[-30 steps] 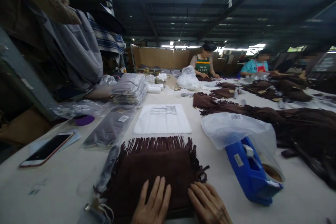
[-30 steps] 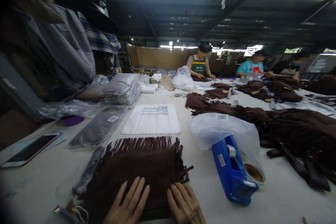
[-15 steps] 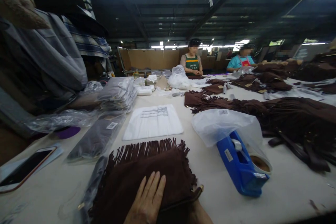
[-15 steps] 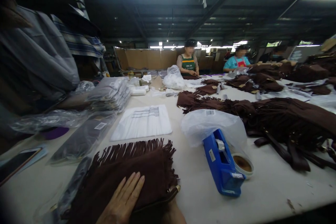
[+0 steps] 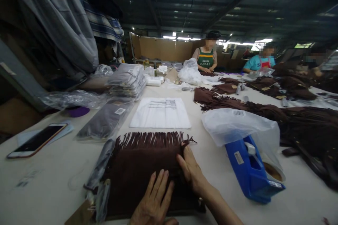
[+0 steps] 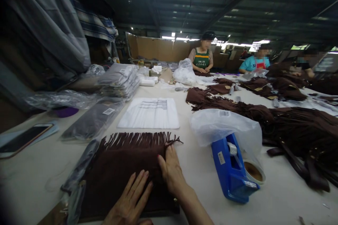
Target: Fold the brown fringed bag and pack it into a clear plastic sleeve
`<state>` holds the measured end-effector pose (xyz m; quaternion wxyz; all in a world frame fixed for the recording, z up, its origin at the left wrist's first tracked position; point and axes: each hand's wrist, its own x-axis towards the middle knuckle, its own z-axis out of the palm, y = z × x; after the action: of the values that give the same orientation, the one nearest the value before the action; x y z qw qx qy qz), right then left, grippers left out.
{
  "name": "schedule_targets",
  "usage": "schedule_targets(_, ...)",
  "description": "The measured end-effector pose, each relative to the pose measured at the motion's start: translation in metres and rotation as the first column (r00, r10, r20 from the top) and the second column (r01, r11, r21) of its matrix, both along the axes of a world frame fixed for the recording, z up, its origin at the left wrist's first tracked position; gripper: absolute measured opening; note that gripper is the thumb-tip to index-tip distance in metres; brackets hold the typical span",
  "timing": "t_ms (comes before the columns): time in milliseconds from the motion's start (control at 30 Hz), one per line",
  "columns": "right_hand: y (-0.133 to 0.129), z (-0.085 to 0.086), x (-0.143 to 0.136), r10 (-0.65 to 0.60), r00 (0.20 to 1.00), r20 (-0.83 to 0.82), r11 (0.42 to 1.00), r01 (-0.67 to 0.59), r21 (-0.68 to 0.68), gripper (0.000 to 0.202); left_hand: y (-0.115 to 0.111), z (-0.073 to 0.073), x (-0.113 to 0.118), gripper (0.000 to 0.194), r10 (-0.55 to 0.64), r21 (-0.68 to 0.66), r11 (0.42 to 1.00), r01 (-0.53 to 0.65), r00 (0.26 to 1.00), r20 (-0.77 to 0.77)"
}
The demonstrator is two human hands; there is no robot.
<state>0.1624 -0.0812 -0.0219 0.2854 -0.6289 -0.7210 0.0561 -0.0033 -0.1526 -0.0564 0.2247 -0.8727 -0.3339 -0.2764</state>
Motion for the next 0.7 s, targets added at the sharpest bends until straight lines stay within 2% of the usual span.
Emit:
schedule_targets(67, -0.002, 0.0, -0.011, 0.08, 0.995, 0.064, 0.995, -0.076, -0.066, 0.054, -0.001, -0.004, 0.0, 0.055, -0.024, -0.008, 1.0, 0.024, 0.996, 0.088)
schedule_targets(100, -0.003, 0.0, -0.019, 0.081, 0.991, 0.105, 0.993, -0.072, -0.093, 0.056, -0.002, -0.006, 0.0, 0.051, -0.028, -0.03, 0.999, 0.032, 0.99, 0.139)
schedule_targets(167, -0.006, 0.001, -0.036, 0.039, 0.983, 0.179, 0.993, -0.018, -0.115, 0.054, -0.004, -0.011, -0.001, 0.046, -0.039, -0.087, 0.994, 0.061, 0.97, 0.242)
schedule_targets(267, -0.006, 0.0, -0.059, -0.024, 0.974, 0.226, 0.999, 0.033, -0.037, 0.049, -0.006, -0.015, -0.003, 0.04, -0.058, -0.135, 0.983, 0.121, 0.915, 0.398)
schedule_targets(333, -0.006, -0.003, -0.066, -0.036, 0.968, 0.249, 0.999, 0.027, 0.037, 0.046, -0.007, -0.01, -0.005, 0.04, -0.047, -0.162, 0.977, 0.138, 0.882, 0.468)
schedule_targets(400, -0.007, -0.008, -0.066, -0.031, 0.956, 0.291, 0.994, -0.001, 0.11, 0.045, -0.008, 0.007, -0.01, 0.043, -0.058, -0.203, 0.963, 0.176, 0.873, 0.485)
schedule_targets(467, -0.006, -0.013, -0.062, -0.004, 0.939, 0.344, 0.981, -0.063, 0.181, 0.046, -0.003, 0.032, -0.022, 0.034, -0.056, -0.281, 0.94, 0.193, 0.901, 0.429)
schedule_targets(500, -0.005, -0.015, -0.059, 0.013, 0.931, 0.365, 0.971, -0.098, 0.216, 0.047, 0.003, 0.045, -0.032, 0.027, -0.012, -0.345, 0.927, 0.15, 0.928, 0.371)
schedule_targets(567, -0.002, -0.018, -0.056, 0.02, 0.93, 0.368, 0.947, -0.135, 0.29, 0.051, 0.018, 0.067, -0.06, 0.029, 0.161, -0.424, 0.904, -0.058, 0.964, 0.213)
schedule_targets(600, -0.001, -0.019, -0.055, 0.019, 0.932, 0.362, 0.935, -0.145, 0.323, 0.053, 0.027, 0.075, -0.078, 0.031, 0.227, -0.418, 0.894, -0.161, 0.967, 0.114)
schedule_targets(667, 0.0, -0.018, -0.055, 0.014, 0.936, 0.352, 0.918, -0.151, 0.365, 0.057, 0.044, 0.085, -0.117, 0.027, 0.267, -0.348, 0.887, -0.303, 0.952, -0.147)
schedule_targets(700, 0.0, -0.017, -0.056, 0.015, 0.935, 0.354, 0.915, -0.156, 0.373, 0.058, 0.051, 0.087, -0.136, 0.023, 0.247, -0.337, 0.89, -0.308, 0.946, -0.212)
